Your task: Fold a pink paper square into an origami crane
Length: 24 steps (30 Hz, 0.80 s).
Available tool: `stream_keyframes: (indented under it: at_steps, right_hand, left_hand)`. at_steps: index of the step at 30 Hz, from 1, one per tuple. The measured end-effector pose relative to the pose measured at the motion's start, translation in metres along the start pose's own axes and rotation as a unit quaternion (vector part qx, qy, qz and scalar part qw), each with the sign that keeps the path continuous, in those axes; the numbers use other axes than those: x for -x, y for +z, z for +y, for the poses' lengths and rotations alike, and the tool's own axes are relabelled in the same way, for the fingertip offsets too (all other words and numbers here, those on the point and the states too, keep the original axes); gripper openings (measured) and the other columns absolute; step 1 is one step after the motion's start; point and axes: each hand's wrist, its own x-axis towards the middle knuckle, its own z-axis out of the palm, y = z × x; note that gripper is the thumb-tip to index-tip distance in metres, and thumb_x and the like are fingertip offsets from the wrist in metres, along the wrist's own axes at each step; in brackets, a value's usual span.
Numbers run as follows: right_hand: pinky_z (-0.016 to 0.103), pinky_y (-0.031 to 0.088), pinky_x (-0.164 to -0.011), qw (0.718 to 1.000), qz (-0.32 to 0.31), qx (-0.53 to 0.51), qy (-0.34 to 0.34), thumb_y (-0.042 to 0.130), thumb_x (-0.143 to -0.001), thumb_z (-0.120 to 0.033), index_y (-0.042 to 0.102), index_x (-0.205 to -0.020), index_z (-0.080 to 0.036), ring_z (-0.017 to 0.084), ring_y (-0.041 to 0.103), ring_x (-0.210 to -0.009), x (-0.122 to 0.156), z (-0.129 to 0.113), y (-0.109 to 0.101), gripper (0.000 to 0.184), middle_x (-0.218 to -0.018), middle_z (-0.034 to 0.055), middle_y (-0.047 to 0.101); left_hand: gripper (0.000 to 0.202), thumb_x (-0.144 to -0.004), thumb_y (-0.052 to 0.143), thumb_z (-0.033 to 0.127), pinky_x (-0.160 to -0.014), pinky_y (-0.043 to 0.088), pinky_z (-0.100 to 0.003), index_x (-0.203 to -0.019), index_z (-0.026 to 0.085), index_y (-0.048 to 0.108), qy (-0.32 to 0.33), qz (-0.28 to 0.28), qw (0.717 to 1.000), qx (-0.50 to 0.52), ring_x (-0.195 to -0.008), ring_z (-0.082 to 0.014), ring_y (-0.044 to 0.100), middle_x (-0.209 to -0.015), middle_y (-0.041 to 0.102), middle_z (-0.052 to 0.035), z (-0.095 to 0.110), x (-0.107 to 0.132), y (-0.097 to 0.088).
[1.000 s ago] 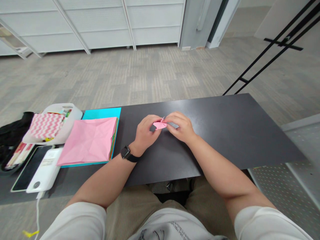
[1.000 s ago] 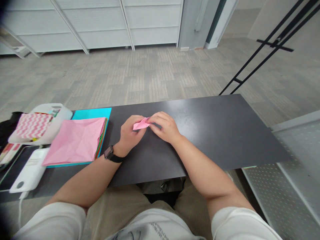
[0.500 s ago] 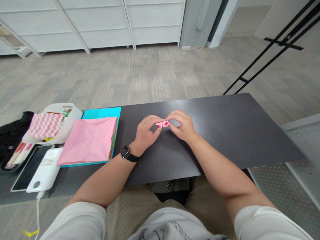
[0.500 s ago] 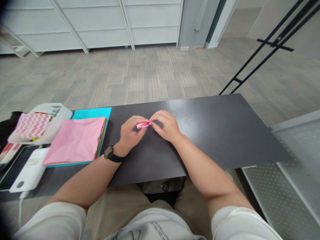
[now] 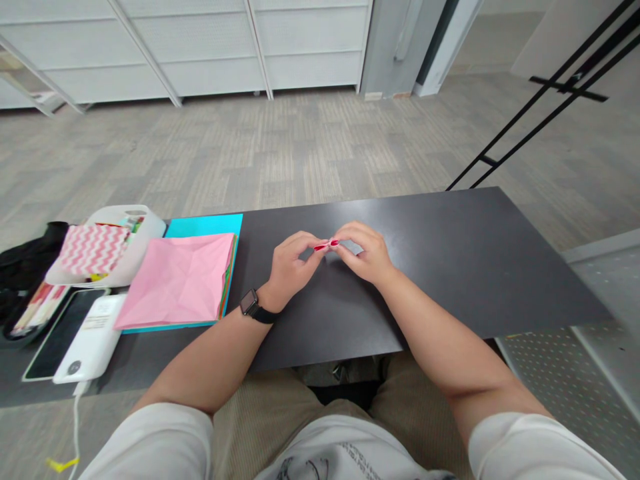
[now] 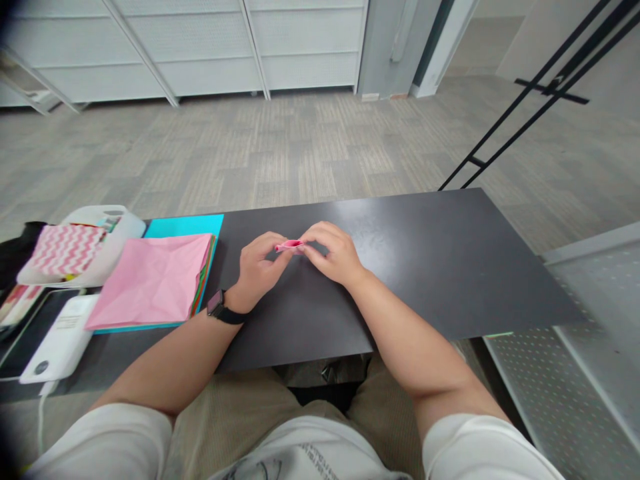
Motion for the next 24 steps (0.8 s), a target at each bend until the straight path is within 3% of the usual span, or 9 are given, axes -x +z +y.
stream_keyframes:
  at_steps: [4, 9, 14, 19, 24]
  right_hand:
    - [0.039, 0.059, -0.084, 1.000, -0.004, -0.014, 0.024, 0.070, -0.101, -0.034, 0.075, -0.095, -0.027, 0.022, 0.074, -0.088, 0.000, -0.001, -0.001, 0.011, -0.094, 0.0049, 0.079]
    - [0.040, 0.058, -0.089, 0.997, -0.020, -0.033, 0.073, 0.071, -0.101, -0.046, 0.074, -0.094, -0.026, 0.022, 0.074, -0.092, -0.001, -0.005, 0.000, 0.021, -0.095, 0.0052, 0.078]
    - [0.036, 0.058, -0.084, 0.985, -0.026, -0.135, 0.100, 0.082, -0.091, -0.052, 0.076, -0.099, -0.024, 0.021, 0.070, -0.092, -0.002, 0.000, 0.005, 0.029, -0.098, 0.0046, 0.075]
    - [0.034, 0.058, -0.082, 0.951, -0.030, -0.246, 0.188, 0.091, -0.080, -0.055, 0.080, -0.085, -0.022, 0.019, 0.068, -0.090, -0.002, 0.007, 0.010, 0.035, -0.096, 0.0039, 0.073]
    - [0.034, 0.058, -0.077, 0.897, -0.057, -0.317, 0.303, 0.097, -0.070, -0.058, 0.081, -0.079, -0.022, 0.018, 0.067, -0.082, -0.003, 0.003, 0.009, 0.041, -0.090, 0.0029, 0.074]
  left_hand:
    - [0.019, -0.103, 0.072, 0.039, -0.086, 0.059, -0.033, -0.096, 0.022, 0.076, -0.003, 0.008, 1.000, -0.002, -0.089, -0.0175, 0.076, -0.095, 0.082, -0.0046, 0.000, 0.000, 0.000]
    - [0.030, -0.101, 0.072, 0.044, -0.077, 0.055, -0.031, -0.082, 0.021, 0.070, -0.044, 0.006, 0.999, 0.010, -0.079, -0.0163, 0.070, -0.084, 0.077, -0.0029, 0.006, -0.003, -0.002]
    - [0.032, -0.096, 0.074, 0.037, -0.071, 0.049, -0.028, -0.072, 0.020, 0.061, -0.095, -0.033, 0.993, 0.063, -0.070, -0.0135, 0.062, -0.074, 0.069, 0.0004, 0.010, -0.002, -0.001]
    - [0.039, -0.092, 0.076, 0.047, -0.066, 0.045, -0.027, -0.070, 0.020, 0.059, -0.211, -0.086, 0.964, 0.138, -0.069, -0.0136, 0.056, -0.071, 0.062, 0.0010, 0.007, 0.001, 0.003]
    - [0.046, -0.087, 0.080, 0.053, -0.060, 0.039, -0.025, -0.068, 0.019, 0.055, -0.275, -0.124, 0.934, 0.192, -0.064, -0.0112, 0.049, -0.067, 0.056, 0.0026, 0.008, -0.001, 0.006]
